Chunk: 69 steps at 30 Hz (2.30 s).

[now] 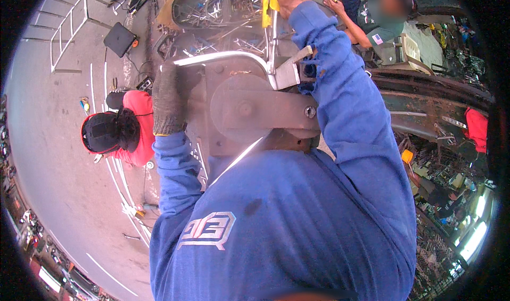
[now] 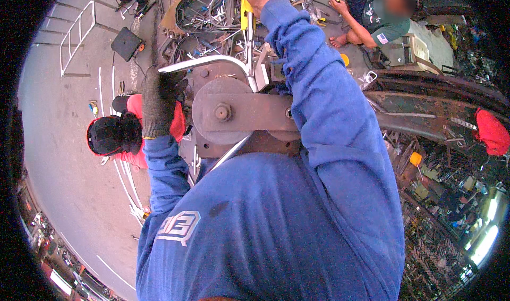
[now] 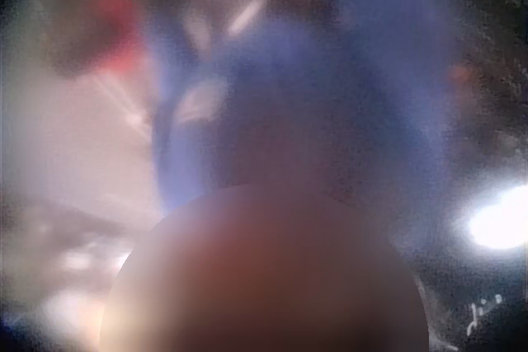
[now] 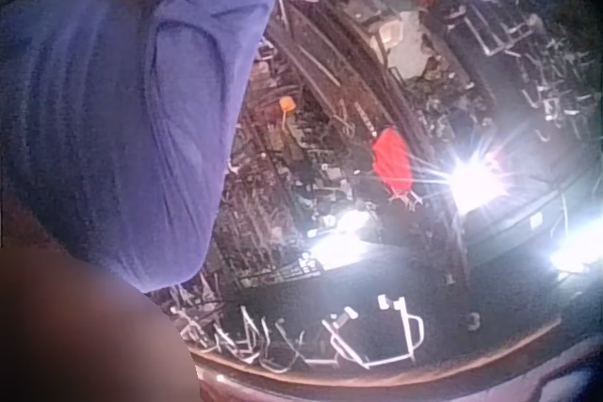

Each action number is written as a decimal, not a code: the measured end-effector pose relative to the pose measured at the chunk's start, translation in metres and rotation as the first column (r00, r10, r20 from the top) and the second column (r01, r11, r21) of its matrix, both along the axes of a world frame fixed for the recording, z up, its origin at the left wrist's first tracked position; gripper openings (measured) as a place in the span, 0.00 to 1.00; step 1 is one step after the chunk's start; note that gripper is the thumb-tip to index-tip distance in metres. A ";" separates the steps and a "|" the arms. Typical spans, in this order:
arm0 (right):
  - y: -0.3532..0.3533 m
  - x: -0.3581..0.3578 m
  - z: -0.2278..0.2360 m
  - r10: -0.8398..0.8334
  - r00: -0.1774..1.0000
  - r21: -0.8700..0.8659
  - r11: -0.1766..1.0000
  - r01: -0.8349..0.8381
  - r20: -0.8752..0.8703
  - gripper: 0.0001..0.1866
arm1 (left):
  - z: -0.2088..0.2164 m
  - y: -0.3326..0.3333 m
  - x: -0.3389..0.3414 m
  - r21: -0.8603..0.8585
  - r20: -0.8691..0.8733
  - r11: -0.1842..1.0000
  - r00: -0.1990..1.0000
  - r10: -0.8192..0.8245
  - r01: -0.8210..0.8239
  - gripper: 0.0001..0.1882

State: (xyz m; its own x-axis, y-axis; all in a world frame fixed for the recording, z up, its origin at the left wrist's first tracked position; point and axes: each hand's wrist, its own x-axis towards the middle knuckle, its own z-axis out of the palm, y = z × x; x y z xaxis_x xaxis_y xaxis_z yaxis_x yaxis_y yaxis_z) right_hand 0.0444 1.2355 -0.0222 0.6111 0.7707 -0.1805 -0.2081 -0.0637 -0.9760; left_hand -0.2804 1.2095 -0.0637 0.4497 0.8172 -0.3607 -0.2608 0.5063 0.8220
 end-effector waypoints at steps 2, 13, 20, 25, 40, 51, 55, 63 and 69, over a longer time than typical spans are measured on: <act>0.002 0.001 -0.001 -0.006 1.000 0.003 1.000 0.006 0.003 0.20 | 0.003 0.005 -0.002 0.031 0.012 0.999 0.999 -0.042 0.042 0.30; -0.010 0.000 0.014 0.029 1.000 0.026 0.999 -0.029 0.003 0.22 | -0.001 0.007 -0.003 -0.041 0.001 0.997 0.998 -0.060 0.060 0.28; -0.021 0.009 0.012 0.128 0.976 0.011 0.992 -0.128 -0.175 0.23 | -0.001 0.005 -0.003 -0.024 0.047 0.998 0.998 -0.050 0.051 0.25; -0.014 0.007 -0.006 0.021 0.999 0.051 0.998 -0.020 -0.026 0.23 | -0.006 0.004 -0.005 -0.013 0.025 0.999 0.999 -0.037 0.037 0.26; -0.007 0.007 -0.001 -0.035 0.986 -0.071 0.996 0.047 0.161 0.19 | 0.052 0.042 0.006 0.696 -0.645 0.666 0.642 0.415 0.269 0.22; -0.001 0.025 -0.012 0.079 0.959 -0.038 0.997 -0.072 0.272 0.22 | -0.004 0.002 0.037 -0.182 0.413 0.956 0.864 0.288 -0.231 0.18; -0.010 0.030 -0.009 0.167 0.623 -0.161 0.985 -0.067 0.764 0.19 | 0.009 -0.002 0.048 -0.191 0.366 0.919 0.843 0.393 -0.346 0.16; 0.003 0.024 -0.017 0.109 0.613 -0.204 0.975 0.087 0.783 0.13 | 0.030 -0.006 0.069 -0.210 0.329 0.884 0.822 0.465 -0.417 0.13; 0.002 0.019 -0.013 0.010 0.854 -0.228 0.965 0.128 0.520 0.15 | 0.026 -0.002 0.072 -0.257 0.319 0.865 0.807 0.497 -0.431 0.13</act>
State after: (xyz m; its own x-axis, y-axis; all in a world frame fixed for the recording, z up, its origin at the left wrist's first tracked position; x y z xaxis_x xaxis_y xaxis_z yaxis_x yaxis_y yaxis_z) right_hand 0.0636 1.2373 -0.0350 0.7115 0.7026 -0.0060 0.3066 -0.3182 -0.8971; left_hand -0.2086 1.2075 -0.0374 0.1565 0.9050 -0.3957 -0.7604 0.3660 0.5364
